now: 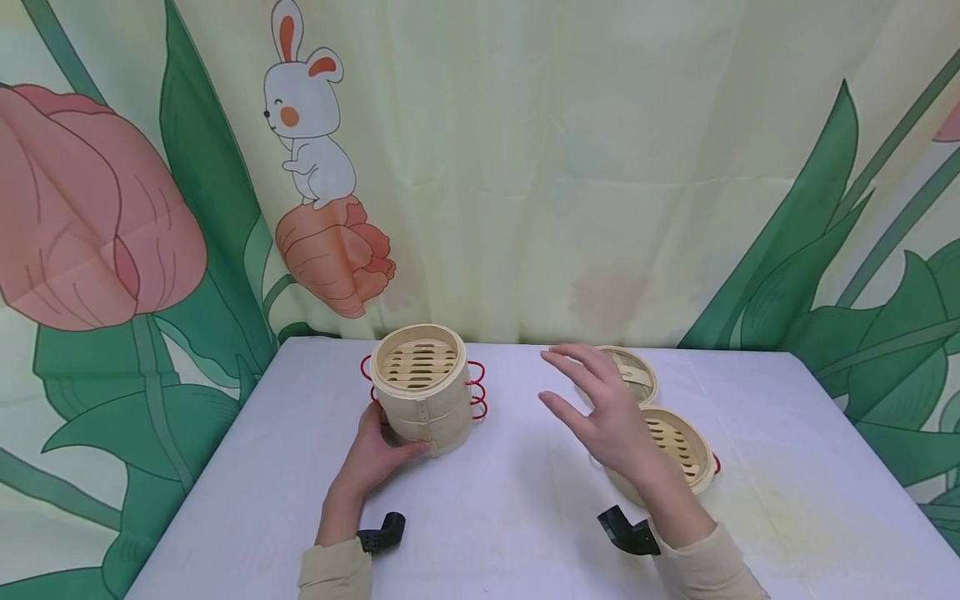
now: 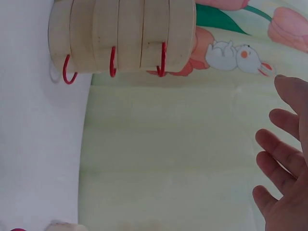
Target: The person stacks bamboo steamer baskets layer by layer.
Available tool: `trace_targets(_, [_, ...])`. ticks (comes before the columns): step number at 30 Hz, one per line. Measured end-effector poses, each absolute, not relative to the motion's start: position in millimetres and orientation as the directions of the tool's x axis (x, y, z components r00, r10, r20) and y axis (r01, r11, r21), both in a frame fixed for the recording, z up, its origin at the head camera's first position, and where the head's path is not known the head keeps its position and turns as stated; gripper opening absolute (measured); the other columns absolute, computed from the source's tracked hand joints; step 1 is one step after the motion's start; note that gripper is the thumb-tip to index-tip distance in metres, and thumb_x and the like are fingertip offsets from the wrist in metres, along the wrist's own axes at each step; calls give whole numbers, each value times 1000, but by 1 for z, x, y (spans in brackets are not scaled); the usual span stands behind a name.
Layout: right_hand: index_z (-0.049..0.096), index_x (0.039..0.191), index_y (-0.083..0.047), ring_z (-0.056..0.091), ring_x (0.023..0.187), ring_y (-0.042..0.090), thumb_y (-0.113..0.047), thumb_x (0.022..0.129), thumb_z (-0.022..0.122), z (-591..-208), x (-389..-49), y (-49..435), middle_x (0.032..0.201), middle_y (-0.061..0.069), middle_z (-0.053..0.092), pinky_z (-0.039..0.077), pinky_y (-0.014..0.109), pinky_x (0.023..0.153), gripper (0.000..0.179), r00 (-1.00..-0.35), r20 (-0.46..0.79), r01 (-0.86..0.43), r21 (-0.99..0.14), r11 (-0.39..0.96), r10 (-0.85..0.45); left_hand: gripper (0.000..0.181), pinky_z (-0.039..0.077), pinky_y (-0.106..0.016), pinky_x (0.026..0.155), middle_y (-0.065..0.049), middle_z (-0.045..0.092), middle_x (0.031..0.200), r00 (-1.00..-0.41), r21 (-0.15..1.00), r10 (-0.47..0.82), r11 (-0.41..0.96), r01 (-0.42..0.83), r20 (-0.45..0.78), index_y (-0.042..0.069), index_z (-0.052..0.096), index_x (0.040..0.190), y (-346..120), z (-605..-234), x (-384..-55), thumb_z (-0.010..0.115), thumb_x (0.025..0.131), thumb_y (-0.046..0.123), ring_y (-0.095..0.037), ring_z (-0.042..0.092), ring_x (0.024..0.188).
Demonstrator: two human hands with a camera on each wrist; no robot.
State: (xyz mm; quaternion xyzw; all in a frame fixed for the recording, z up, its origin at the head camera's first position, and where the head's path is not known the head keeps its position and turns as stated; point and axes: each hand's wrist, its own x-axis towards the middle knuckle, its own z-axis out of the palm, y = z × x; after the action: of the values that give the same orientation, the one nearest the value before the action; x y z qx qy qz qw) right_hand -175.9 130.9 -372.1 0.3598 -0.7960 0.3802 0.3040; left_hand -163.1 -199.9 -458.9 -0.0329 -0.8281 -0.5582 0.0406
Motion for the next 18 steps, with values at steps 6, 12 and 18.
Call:
trace_targets(6, [66,128,-4,52,120,32,-25,94,74,-376,-173,144,128,12,60,36,30,104,42,-577,752,-787,-408,462,-319,105,23,-51,118,-18,40,149,-995,915,6,392,94,100,3,28,151,-211,-494,-180,95,71,24,-32,34,142])
trace_targets(12, [66,129,-3,50,120,33,1,78,80,-380,-169,154,127,12,60,34,22,105,53,-593,744,-766,-402,502,-309,110,24,-52,118,-17,38,152,-996,910,3,407,78,84,5,25,153,-212,-498,-182,95,71,29,-32,32,143])
trace_targets(18, [66,127,-1,49,122,35,6,76,79,-384,-168,163,126,14,60,32,23,107,54,-594,749,-769,-421,481,-294,109,24,-52,117,-16,40,150,-996,912,1,401,83,90,5,26,152,-212,-498,-182,95,70,28,-32,34,142])
